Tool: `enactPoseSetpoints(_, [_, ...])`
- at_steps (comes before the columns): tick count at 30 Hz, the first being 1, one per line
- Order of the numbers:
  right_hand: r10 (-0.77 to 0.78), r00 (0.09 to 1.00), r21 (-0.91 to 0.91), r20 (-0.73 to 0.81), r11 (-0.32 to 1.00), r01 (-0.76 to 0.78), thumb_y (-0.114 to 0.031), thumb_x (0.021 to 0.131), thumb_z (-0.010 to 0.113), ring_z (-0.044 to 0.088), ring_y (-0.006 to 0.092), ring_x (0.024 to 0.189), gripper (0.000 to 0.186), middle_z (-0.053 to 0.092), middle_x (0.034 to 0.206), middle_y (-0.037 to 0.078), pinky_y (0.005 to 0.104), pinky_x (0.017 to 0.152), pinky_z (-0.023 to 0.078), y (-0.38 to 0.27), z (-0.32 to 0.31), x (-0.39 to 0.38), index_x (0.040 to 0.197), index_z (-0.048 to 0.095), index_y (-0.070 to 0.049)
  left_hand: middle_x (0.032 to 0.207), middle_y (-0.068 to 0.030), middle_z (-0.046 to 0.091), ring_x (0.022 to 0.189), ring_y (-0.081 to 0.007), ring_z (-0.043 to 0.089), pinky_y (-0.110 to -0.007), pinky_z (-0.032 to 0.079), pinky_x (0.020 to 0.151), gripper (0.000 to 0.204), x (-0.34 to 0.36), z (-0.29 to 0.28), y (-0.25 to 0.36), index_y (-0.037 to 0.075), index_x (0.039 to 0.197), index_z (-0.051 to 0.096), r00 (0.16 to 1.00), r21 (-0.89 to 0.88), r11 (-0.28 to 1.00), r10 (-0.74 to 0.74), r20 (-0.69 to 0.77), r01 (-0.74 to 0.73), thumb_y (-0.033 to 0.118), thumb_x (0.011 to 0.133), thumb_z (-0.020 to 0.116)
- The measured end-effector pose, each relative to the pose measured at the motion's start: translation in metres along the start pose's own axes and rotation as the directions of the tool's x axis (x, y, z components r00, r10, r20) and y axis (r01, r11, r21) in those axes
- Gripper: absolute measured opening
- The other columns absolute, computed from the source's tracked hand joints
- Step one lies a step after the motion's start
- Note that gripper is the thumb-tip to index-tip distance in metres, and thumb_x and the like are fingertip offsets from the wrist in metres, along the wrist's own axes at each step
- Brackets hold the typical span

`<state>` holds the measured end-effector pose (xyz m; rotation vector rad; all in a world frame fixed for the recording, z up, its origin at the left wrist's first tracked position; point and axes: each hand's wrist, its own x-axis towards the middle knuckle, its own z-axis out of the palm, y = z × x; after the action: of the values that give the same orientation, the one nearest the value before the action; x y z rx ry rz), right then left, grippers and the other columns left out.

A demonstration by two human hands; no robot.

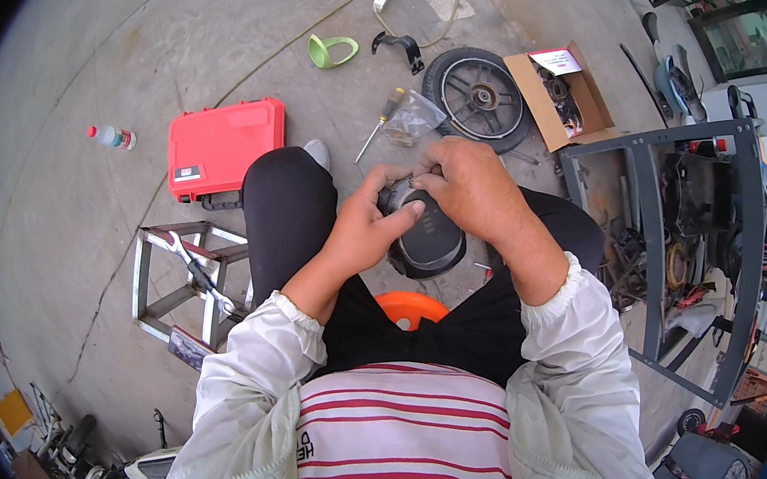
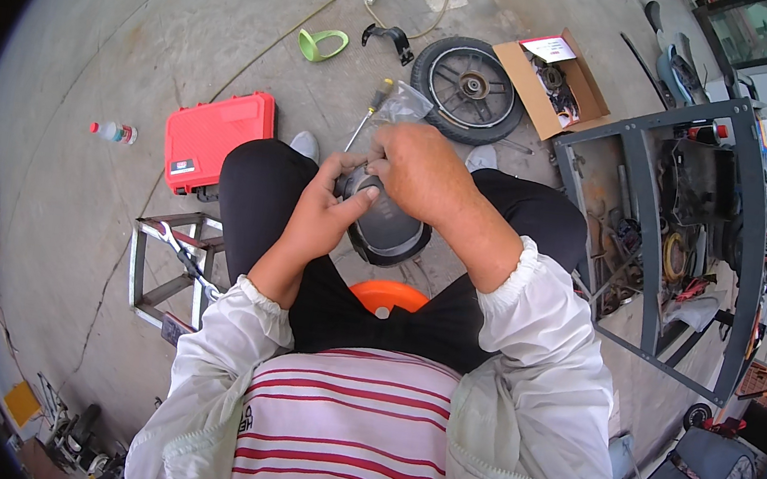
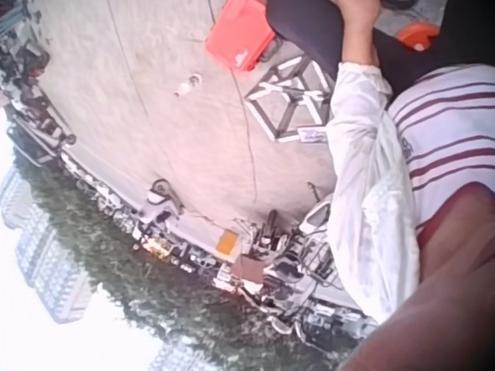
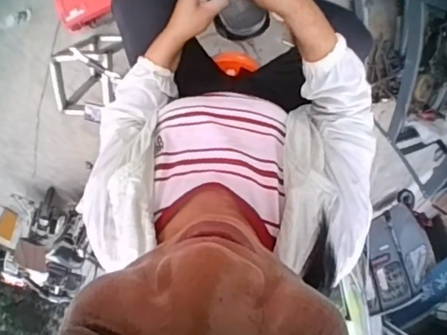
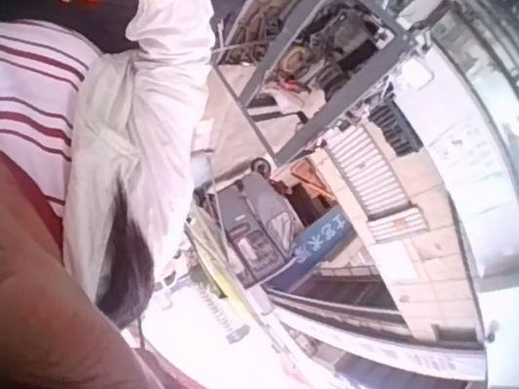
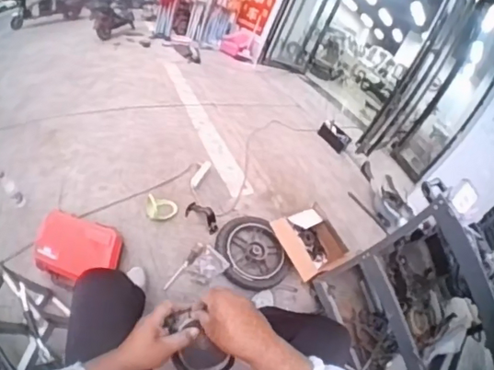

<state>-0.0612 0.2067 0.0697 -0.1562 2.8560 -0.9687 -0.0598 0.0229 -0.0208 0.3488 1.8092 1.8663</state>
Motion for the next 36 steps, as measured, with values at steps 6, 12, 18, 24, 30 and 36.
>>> enactPoseSetpoints(6, [0.241,0.959,0.327,-0.149,0.927,-0.182,-0.024,0.089,0.07,0.071,0.0365,0.083,0.025,0.073,0.088,0.02,0.0415,0.077,0.054,0.02,-0.015,0.034,0.095,0.074,0.0,0.114,-0.009,0.064,0.103,-0.0111,0.06,-0.025,0.051,0.086,0.046,0.015,-0.016,0.018,-0.001,0.135,0.052,0.994,-0.222,0.97,-0.105,-0.023,0.098,0.013,0.096,0.071])
enactPoseSetpoints(12, [0.383,0.911,0.256,-0.15,0.905,-0.339,-0.028,0.09,0.07,0.072,0.036,0.084,0.029,0.074,0.089,0.02,0.0436,0.079,0.055,0.143,0.042,0.094,0.097,0.074,0.0,0.119,-0.0071,0.065,0.11,-0.0135,0.059,-0.029,0.046,0.099,0.043,0.041,-0.053,0.029,0.0,0.134,0.054,0.981,-0.442,0.886,-0.187,-0.055,0.144,0.014,0.096,0.069])
enactPoseSetpoints(18, [0.257,0.966,-0.169,0.037,0.954,-0.248,-0.024,0.089,0.069,0.066,0.0376,0.106,0.022,0.069,0.109,0.016,0.0474,0.09,0.053,0.255,0.152,0.16,0.103,0.073,-0.008,0.133,-0.0147,0.062,0.119,-0.0245,0.063,-0.04,0.051,0.104,0.047,0.098,-0.123,0.062,0.002,0.141,0.049,0.952,-0.479,0.875,-0.088,-0.294,-0.067,0.013,0.097,0.062])
enactPoseSetpoints(24, [0.136,0.979,-0.281,0.154,0.956,-0.089,-0.014,0.087,0.062,0.058,0.0356,0.118,0.019,0.061,0.12,0.012,0.0462,0.097,0.051,0.328,0.242,0.248,0.103,0.07,-0.009,0.138,-0.0164,0.059,0.123,-0.0287,0.062,-0.044,0.052,0.106,0.056,0.138,-0.159,0.057,0.003,0.145,0.041,0.859,-0.439,0.884,-0.095,-0.503,-0.16,0.026,0.1,0.063])
enactPoseSetpoints(30, [0.059,0.958,-0.513,0.279,0.853,0.097,-0.017,0.089,0.058,0.057,0.0306,0.12,0.017,0.061,0.115,0.01,0.0448,0.093,0.05,0.369,0.287,0.312,0.099,0.071,-0.012,0.138,-0.0165,0.058,0.123,-0.0275,0.062,-0.044,0.051,0.106,0.064,0.151,-0.162,0.044,0.004,0.147,0.04,0.715,-0.376,0.925,-0.231,-0.66,-0.049,0.034,0.098,0.068])
enactPoseSetpoints(36, [-0.11,0.971,-0.525,0.21,0.826,0.207,-0.017,0.089,0.061,0.058,0.0285,0.116,0.018,0.065,0.114,0.007,0.0432,0.088,0.047,0.382,0.28,0.307,0.105,0.07,-0.016,0.128,-0.0156,0.062,0.117,-0.0259,0.063,-0.042,0.053,0.102,0.052,0.182,-0.136,0.049,0.003,0.14,0.044,0.839,-0.416,0.907,-0.273,-0.47,0.061,0.023,0.097,0.067])
